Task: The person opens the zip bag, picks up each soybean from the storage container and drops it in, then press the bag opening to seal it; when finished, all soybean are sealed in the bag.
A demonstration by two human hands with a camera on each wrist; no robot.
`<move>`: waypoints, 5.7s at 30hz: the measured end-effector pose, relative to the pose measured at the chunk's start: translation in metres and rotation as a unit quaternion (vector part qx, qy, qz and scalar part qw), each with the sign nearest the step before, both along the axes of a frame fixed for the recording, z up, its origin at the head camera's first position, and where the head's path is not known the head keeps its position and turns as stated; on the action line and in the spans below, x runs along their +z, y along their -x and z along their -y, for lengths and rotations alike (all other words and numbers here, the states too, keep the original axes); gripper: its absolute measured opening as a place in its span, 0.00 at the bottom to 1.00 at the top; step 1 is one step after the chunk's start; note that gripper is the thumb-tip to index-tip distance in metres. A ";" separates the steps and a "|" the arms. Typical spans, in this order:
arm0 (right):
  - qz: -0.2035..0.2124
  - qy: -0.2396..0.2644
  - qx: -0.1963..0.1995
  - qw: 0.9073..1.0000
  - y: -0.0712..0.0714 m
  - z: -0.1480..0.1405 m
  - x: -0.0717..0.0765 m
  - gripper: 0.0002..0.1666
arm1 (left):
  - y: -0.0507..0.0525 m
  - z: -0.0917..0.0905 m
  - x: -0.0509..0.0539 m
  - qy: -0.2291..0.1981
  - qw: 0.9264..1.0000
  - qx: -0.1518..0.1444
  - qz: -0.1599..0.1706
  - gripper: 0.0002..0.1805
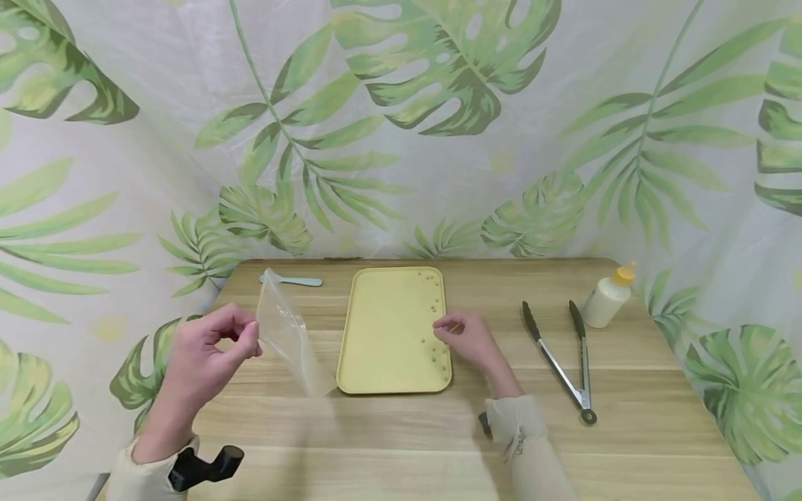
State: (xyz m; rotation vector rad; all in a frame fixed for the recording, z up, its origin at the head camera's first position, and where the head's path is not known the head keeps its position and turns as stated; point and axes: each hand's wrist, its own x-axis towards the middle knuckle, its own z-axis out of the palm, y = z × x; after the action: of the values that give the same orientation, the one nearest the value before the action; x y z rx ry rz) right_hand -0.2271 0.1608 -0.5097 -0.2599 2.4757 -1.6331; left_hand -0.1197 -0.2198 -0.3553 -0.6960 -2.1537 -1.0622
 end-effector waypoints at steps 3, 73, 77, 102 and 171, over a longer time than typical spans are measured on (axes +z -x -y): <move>-0.002 -0.029 0.007 1.000 0.002 -0.001 -0.009 0.13 | -0.001 0.007 0.003 0.008 1.000 0.016 0.007 0.13; -0.023 -0.167 0.031 0.985 0.006 0.015 0.011 0.03 | 0.017 -0.043 -0.051 -0.051 0.985 -0.098 0.131 0.15; -0.027 -0.129 0.031 0.991 0.001 0.016 0.030 0.04 | 0.018 -0.045 -0.051 -0.049 0.984 -0.101 0.141 0.15; -0.134 0.019 0.187 0.973 -0.063 0.083 0.110 0.03 | 0.022 -0.063 -0.058 -0.053 0.977 -0.132 0.156 0.14; -0.027 -0.097 0.048 0.994 -0.037 -0.009 0.001 0.11 | 0.021 -0.065 -0.058 -0.088 0.974 -0.142 0.152 0.14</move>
State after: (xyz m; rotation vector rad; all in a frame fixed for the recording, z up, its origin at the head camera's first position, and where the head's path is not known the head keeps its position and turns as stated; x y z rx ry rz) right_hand -0.1902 0.1700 -0.5088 -0.3934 2.5947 -1.3556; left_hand -0.1411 -0.1552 -0.4131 -0.8169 -2.2174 -1.5810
